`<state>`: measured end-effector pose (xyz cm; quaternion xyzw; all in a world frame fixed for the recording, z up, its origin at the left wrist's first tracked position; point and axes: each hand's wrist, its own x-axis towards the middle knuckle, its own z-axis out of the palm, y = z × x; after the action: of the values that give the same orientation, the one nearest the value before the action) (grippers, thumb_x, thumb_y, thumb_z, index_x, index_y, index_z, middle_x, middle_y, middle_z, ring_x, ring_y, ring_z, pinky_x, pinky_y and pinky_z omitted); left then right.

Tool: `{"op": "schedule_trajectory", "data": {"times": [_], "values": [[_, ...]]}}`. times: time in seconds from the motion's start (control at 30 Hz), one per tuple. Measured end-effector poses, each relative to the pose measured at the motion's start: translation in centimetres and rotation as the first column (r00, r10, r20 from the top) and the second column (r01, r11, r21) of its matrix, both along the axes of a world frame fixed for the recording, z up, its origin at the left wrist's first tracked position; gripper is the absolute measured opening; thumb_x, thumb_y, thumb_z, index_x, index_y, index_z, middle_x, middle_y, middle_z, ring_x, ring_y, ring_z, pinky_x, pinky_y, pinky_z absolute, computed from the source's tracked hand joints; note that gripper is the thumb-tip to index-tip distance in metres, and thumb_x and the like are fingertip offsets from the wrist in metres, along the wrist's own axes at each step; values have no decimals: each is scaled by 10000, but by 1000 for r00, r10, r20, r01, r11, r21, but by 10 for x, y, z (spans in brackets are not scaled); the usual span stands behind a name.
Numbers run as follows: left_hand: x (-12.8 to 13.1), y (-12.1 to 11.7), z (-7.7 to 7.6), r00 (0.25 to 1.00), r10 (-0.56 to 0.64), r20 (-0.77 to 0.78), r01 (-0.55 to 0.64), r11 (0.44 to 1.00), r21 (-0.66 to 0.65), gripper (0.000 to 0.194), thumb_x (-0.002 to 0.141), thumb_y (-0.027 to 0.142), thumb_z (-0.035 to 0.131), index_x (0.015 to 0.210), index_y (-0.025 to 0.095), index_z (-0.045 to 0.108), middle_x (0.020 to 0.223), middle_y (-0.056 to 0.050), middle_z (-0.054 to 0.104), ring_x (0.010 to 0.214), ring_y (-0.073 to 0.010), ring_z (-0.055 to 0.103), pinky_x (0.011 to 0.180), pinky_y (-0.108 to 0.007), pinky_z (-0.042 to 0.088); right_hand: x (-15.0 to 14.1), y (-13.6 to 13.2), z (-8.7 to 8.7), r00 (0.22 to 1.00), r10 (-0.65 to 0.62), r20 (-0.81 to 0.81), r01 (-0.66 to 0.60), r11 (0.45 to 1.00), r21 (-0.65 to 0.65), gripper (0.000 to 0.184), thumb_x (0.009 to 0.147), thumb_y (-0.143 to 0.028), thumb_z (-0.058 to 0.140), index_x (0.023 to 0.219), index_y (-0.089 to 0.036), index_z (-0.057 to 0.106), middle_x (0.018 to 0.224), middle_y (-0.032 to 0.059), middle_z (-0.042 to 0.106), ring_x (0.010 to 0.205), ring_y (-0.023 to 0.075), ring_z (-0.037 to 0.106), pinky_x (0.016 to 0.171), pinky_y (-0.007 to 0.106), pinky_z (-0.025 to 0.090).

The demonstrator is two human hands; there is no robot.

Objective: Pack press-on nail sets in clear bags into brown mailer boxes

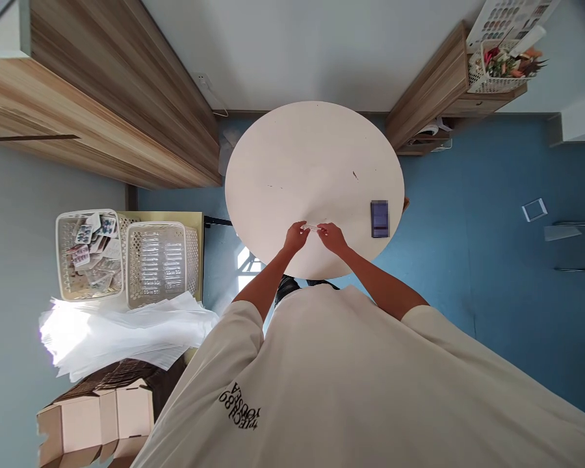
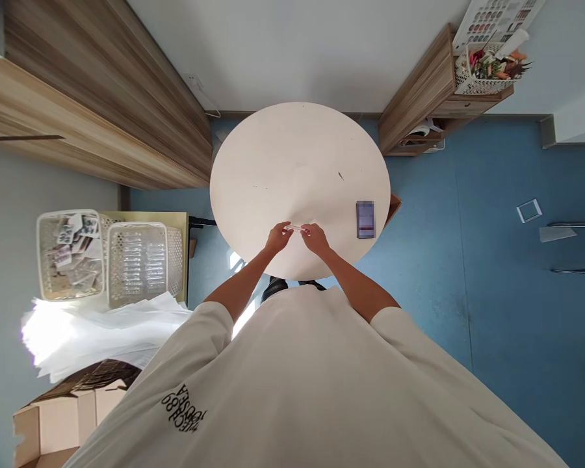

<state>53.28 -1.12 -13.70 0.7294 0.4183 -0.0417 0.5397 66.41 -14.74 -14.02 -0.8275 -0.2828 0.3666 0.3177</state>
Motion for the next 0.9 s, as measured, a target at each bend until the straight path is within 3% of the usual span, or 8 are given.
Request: {"op": "schedule_trajectory", "data": {"times": [0.2,0.37,0.9], "values": [[6,1,2,995,96,-23,-97,994,-47,420,1032,361,616,1418,196,641,1505,-151,623,1238,-221,689,1016,-323,550,10,7,9,998,50,22,-50,998,-28,260,1042,-366,570,1131,-252,786,1080,96,723,1004,260,650,953,393,504],[12,5,1,986,147,-77,-154,984,-89,452,1010,405,645,1406,186,665,1456,-153,676,1271,-239,679,1008,-335,546,19,15,13,988,150,43,-148,988,-31,278,1045,-391,544,981,-260,780,911,81,724,999,289,610,913,394,469],[19,3,-10,937,347,-44,-346,901,-261,472,878,298,792,1331,179,735,1359,-132,742,1185,-265,722,969,-355,577,18,21,14,971,186,151,-169,978,-123,365,1062,-205,366,991,-213,724,1015,108,695,935,238,600,817,343,468]]}}
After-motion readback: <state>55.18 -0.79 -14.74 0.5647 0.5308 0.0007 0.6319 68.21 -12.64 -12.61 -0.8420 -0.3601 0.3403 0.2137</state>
